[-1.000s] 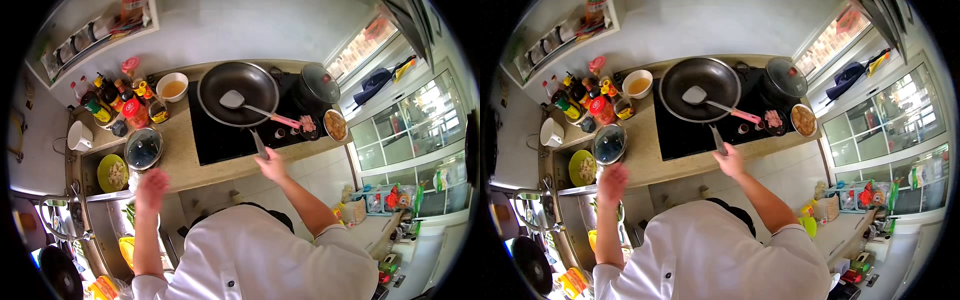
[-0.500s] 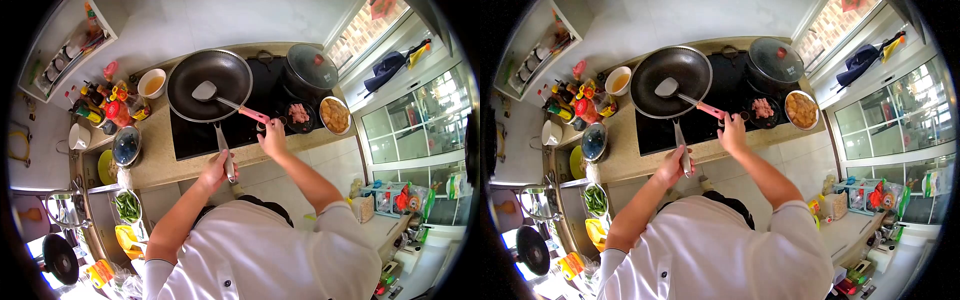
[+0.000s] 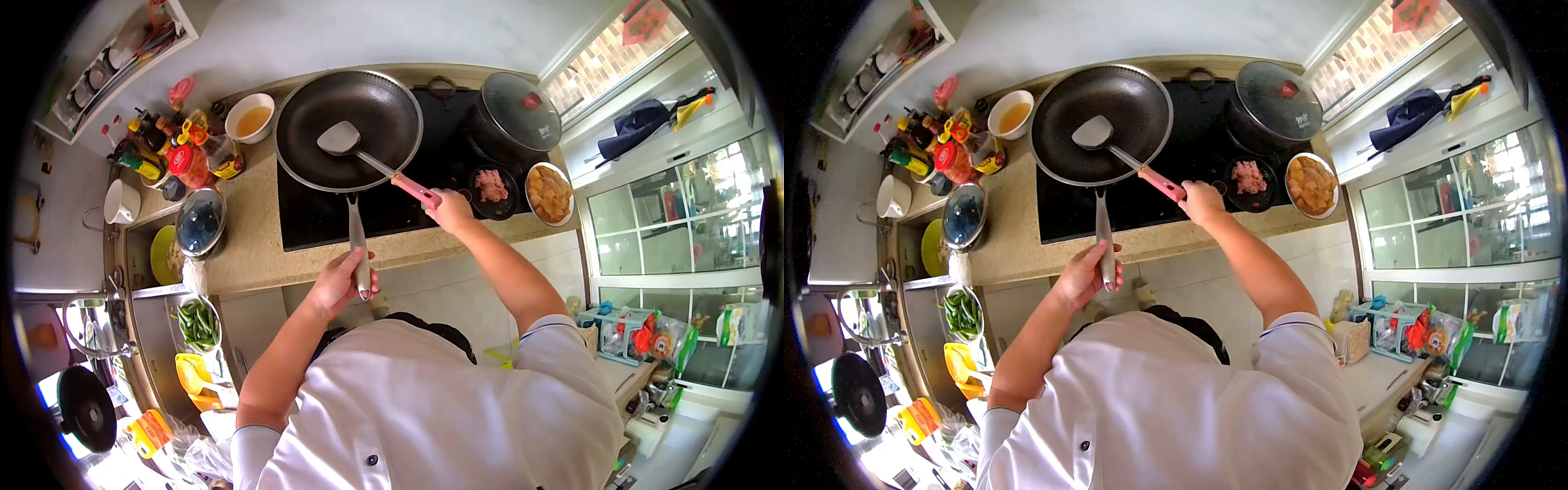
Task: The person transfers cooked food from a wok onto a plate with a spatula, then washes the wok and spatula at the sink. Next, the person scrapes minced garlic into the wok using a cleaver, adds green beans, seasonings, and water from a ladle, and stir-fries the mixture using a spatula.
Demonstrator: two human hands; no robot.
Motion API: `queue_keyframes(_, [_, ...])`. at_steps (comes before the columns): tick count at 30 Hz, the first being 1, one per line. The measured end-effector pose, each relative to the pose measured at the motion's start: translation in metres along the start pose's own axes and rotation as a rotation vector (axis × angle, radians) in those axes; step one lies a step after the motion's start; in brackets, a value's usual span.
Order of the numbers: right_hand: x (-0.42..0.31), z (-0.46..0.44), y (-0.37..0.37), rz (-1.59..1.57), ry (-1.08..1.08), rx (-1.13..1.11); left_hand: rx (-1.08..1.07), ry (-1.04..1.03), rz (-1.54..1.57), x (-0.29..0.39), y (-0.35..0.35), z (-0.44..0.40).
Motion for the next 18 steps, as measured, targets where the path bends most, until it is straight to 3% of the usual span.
queue_keyframes(5, [0.001, -0.001, -0.003, -0.043, -0.082, -0.093, 0.012, -0.035, -0.043, -0.003, 0.003, 0.007])
queue_keyframes(8, [-0.017, -0.003, 0.024, 0.087, -0.173, -0.137, -0.016, -0.029, -0.063, -0.006, 0.003, 0.004])
queue_keyframes(9, [-0.013, -0.003, 0.028, 0.115, -0.089, -0.065, -0.005, -0.04, -0.051, -0.006, 0.003, 0.003])
queue_keyframes(11, [-0.053, 0.002, 0.076, -0.394, -0.122, -0.098, -0.001, -0.032, -0.08, -0.008, 0.005, 0.001])
queue_keyframes(14, [-0.085, 0.023, 0.076, -1.031, -0.051, -0.012, 0.008, -0.043, -0.066, -0.006, 0.001, 0.005])
queue_keyframes(17, [-0.096, 0.022, 0.075, -1.139, -0.407, 0.106, 0.008, -0.066, -0.063, -0.006, -0.003, 0.006])
queue_keyframes(18, [-0.098, 0.019, 0.083, -1.163, -0.39, 0.204, 0.01, -0.061, -0.065, -0.007, -0.003, 0.006])
Point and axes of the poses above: each hand's wrist, its own z-axis away from the middle knuckle, its own y-axis out of the back of the hand, x = y × z, the point moved 6 cm from there along -z, towards the middle knuckle, and after that the axes turned 13 degrees about x, right-handed, at the moved point
